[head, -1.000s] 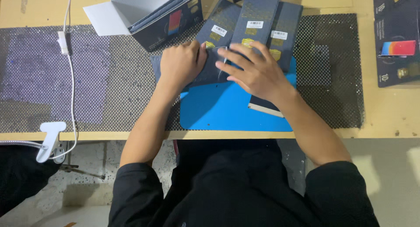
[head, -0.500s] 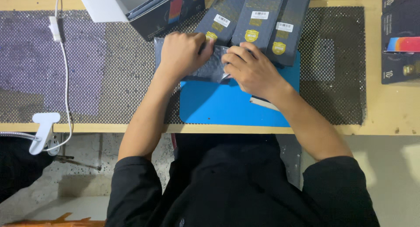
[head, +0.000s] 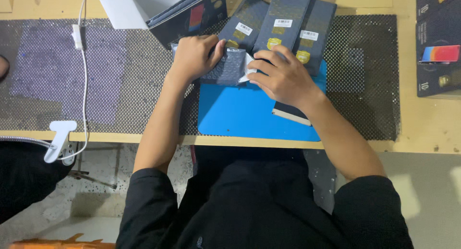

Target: The person removes protective plastic films from phone screen replacement parts by hand, slides each screen into a bubble wrap sleeve, and stacks the sleeved screens together on a table.

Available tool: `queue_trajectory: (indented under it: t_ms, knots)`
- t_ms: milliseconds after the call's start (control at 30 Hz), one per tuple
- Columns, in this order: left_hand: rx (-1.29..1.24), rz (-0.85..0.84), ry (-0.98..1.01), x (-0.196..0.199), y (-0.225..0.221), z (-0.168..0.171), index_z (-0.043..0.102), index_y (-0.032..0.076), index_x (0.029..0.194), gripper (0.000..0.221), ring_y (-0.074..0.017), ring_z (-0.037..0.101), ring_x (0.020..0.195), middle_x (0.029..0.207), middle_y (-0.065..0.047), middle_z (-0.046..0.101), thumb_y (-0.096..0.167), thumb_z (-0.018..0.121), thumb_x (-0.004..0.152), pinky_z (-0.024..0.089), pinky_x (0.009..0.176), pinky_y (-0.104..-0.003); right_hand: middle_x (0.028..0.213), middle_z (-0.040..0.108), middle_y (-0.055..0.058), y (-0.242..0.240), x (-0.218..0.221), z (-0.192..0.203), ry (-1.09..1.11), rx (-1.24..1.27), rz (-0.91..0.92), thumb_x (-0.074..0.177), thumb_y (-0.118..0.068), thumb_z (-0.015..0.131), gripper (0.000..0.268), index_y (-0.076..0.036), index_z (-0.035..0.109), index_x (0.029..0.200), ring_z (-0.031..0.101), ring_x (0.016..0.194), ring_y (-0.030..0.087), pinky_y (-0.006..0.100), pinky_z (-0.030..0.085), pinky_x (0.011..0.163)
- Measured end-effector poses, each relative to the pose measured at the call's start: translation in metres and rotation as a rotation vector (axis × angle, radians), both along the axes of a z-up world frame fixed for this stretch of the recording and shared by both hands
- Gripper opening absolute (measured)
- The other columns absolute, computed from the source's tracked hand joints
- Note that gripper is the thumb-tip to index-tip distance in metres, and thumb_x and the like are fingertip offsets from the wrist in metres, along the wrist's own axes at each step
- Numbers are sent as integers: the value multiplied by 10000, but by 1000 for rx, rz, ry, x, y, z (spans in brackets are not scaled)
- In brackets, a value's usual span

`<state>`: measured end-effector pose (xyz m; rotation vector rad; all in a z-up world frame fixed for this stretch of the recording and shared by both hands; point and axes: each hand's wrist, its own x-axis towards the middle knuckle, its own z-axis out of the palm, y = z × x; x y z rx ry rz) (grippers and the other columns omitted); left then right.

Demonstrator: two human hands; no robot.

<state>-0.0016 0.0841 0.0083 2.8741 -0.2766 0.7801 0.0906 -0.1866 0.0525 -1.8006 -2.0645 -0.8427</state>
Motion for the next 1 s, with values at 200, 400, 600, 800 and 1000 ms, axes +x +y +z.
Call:
queue_trajectory:
  t_ms: [200, 400, 600, 800, 1000]
  knots:
    - [-119, 76, 7, -2, -11, 11, 506, 106, 774, 402, -285, 523, 465, 616, -46, 546, 279, 482, 1136, 332, 422, -420, 1275, 740, 86, 2, -1, -8, 257, 108, -11, 936, -287, 897, 279, -86, 764, 1076, 693, 1161, 296, 502, 476, 1041]
    - [-90, 144, 3, -7, -11, 12, 495, 108, 735, 439, -266, 532, 464, 615, -30, 551, 298, 518, 1131, 351, 404, -407, 1360, 674, 89, 5, 3, -31, 333, 43, -21, 935, -213, 913, 416, -83, 607, 1186, 681, 1191, 355, 542, 454, 1077]
    - [48, 214, -20, -5, -13, 4, 543, 122, 718, 458, -236, 522, 428, 605, -21, 567, 339, 542, 1121, 340, 362, -374, 1392, 635, 64, 7, -7, -13, 132, -12, -64, 921, -285, 951, 490, -188, 637, 1285, 585, 1290, 318, 522, 433, 1067]
    - [53, 195, 9, -1, -10, -8, 552, 111, 710, 494, -274, 531, 427, 581, -46, 547, 377, 525, 1126, 353, 362, -397, 1145, 738, 2, 15, -18, -25, -20, 5, -153, 949, -255, 908, 260, -173, 790, 1166, 622, 1085, 238, 475, 426, 1040]
    - [106, 157, -42, 1, -5, -9, 530, 129, 718, 479, -294, 558, 448, 599, -52, 572, 400, 564, 1112, 350, 372, -417, 964, 674, -15, 17, -23, -21, -120, -38, -207, 975, -382, 858, 216, -203, 740, 950, 569, 884, 215, 412, 442, 925]
